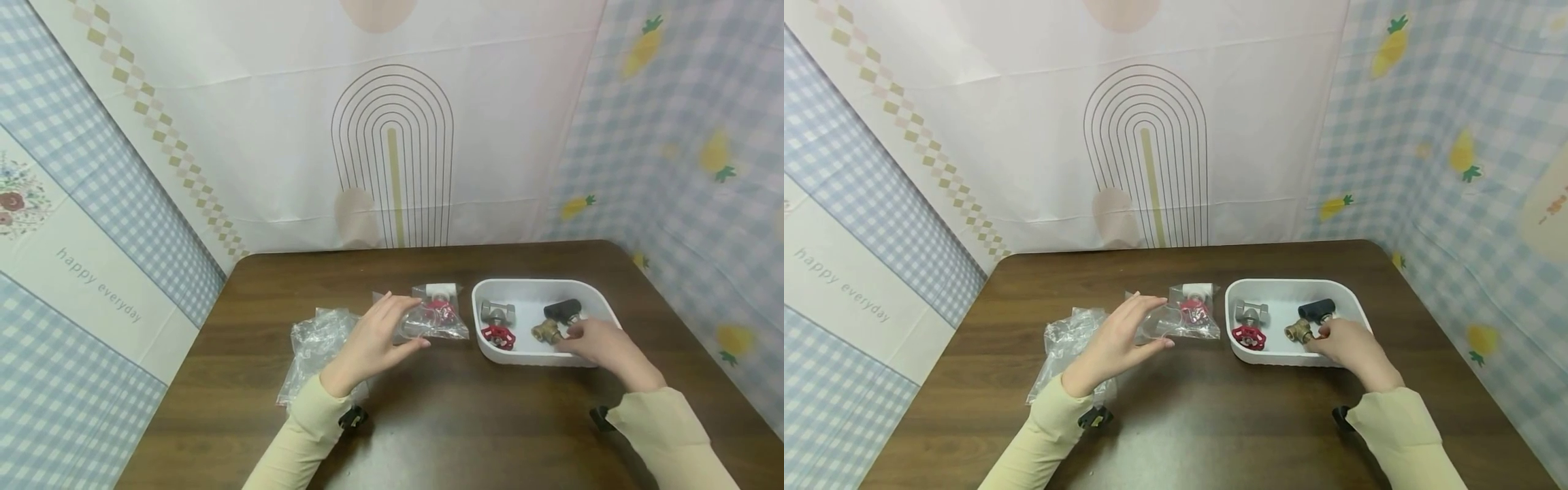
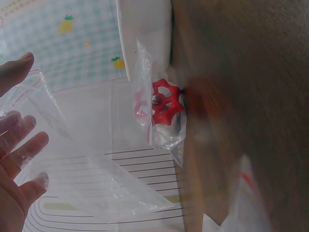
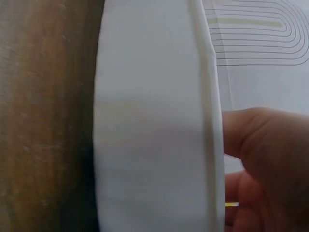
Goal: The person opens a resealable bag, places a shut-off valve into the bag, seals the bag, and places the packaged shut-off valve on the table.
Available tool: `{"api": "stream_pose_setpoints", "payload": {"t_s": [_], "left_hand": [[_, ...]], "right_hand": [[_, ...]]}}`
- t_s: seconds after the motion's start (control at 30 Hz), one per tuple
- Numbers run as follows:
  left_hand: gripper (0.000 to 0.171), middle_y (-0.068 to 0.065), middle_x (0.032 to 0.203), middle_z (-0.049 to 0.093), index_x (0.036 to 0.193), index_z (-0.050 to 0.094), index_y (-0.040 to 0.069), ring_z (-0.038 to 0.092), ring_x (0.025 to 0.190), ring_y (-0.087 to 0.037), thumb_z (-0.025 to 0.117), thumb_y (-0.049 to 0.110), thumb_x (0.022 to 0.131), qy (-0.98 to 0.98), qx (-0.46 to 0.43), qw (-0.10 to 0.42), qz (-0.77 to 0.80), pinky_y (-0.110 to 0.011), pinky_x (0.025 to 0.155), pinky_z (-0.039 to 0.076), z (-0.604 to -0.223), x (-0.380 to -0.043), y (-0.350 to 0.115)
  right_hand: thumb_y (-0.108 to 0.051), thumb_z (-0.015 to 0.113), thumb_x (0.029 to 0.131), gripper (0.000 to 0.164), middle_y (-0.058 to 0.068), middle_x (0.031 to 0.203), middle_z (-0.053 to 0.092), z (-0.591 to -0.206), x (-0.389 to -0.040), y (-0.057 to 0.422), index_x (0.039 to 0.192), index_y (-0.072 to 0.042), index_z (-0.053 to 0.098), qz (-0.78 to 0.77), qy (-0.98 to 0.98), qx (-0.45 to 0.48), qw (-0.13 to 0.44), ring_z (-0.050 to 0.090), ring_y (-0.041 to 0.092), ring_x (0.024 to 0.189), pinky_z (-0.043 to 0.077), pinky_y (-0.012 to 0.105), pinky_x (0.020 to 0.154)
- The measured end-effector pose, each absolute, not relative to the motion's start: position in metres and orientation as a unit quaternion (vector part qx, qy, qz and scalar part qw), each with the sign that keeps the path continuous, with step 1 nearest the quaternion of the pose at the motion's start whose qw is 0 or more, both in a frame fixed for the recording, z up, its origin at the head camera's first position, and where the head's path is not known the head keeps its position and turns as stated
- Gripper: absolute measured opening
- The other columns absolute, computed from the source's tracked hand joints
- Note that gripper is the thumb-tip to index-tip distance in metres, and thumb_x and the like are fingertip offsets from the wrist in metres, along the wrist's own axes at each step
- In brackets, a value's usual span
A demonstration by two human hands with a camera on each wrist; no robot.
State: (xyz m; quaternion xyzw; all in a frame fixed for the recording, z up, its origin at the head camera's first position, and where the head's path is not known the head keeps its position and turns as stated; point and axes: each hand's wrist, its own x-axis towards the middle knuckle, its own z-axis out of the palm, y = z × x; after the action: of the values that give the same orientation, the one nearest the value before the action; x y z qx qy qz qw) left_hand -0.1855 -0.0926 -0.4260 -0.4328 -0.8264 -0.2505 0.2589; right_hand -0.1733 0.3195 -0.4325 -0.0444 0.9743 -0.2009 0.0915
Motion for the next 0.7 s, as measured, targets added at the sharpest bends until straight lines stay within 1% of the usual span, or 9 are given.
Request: {"api": "stream_pose_setpoints", "payload": {"t_s": [0.07,0.17,0.33,0.4,0.57,0.7], "left_hand": [[0.066,-0.013,0.127,0.064,0.132,0.056,-0.002,0.060,0.120,-0.027,0.081,0.035,0.084,-0.827,-0.432,0.258,-0.251,-0.042,0.118,0.030,-0.427,-0.186,-0.092],[0.065,-0.013,0.126,0.064,0.132,0.056,-0.002,0.060,0.120,-0.027,0.081,0.035,0.084,-0.827,-0.431,0.260,-0.248,-0.042,0.118,0.030,-0.428,-0.186,-0.092],[0.066,-0.013,0.126,0.064,0.132,0.056,-0.001,0.060,0.120,-0.027,0.082,0.035,0.084,-0.828,-0.430,0.261,-0.249,-0.043,0.118,0.031,-0.430,-0.186,-0.092],[0.066,-0.012,0.126,0.064,0.133,0.056,-0.001,0.060,0.120,-0.026,0.082,0.035,0.083,-0.828,-0.430,0.260,-0.251,-0.043,0.118,0.031,-0.430,-0.186,-0.092],[0.067,-0.012,0.128,0.063,0.134,0.055,0.000,0.059,0.119,-0.025,0.082,0.035,0.083,-0.827,-0.428,0.257,-0.258,-0.043,0.118,0.031,-0.430,-0.187,-0.093],[0.067,-0.012,0.129,0.063,0.134,0.055,0.000,0.059,0.121,-0.026,0.082,0.035,0.084,-0.829,-0.427,0.256,-0.255,-0.043,0.118,0.031,-0.430,-0.187,-0.093]], "right_hand": [[-0.036,0.075,0.087,0.039,0.011,0.084,0.068,-0.434,-0.170,0.320,0.095,0.002,0.072,-0.220,0.972,-0.029,0.070,0.056,0.024,0.074,0.046,0.038,0.064],[-0.036,0.076,0.086,0.043,0.013,0.092,0.070,-0.436,-0.166,0.319,0.102,0.004,0.071,-0.242,0.969,-0.016,0.036,0.060,0.027,0.080,0.048,0.040,0.068],[-0.030,0.076,0.087,0.043,0.021,0.100,0.070,-0.439,-0.163,0.313,0.110,0.006,0.068,-0.262,0.965,-0.018,-0.017,0.064,0.037,0.092,0.051,0.052,0.077],[-0.027,0.077,0.086,0.043,0.021,0.101,0.070,-0.439,-0.163,0.309,0.112,0.006,0.068,-0.262,0.964,-0.031,-0.040,0.065,0.039,0.094,0.051,0.054,0.079],[-0.020,0.081,0.082,0.044,0.021,0.100,0.070,-0.437,-0.167,0.299,0.115,0.007,0.070,-0.228,0.965,-0.100,-0.085,0.065,0.037,0.091,0.052,0.054,0.079],[-0.017,0.081,0.080,0.043,0.023,0.100,0.070,-0.432,-0.170,0.296,0.114,0.008,0.070,-0.196,0.968,-0.135,-0.084,0.065,0.040,0.092,0.052,0.057,0.082]]}}
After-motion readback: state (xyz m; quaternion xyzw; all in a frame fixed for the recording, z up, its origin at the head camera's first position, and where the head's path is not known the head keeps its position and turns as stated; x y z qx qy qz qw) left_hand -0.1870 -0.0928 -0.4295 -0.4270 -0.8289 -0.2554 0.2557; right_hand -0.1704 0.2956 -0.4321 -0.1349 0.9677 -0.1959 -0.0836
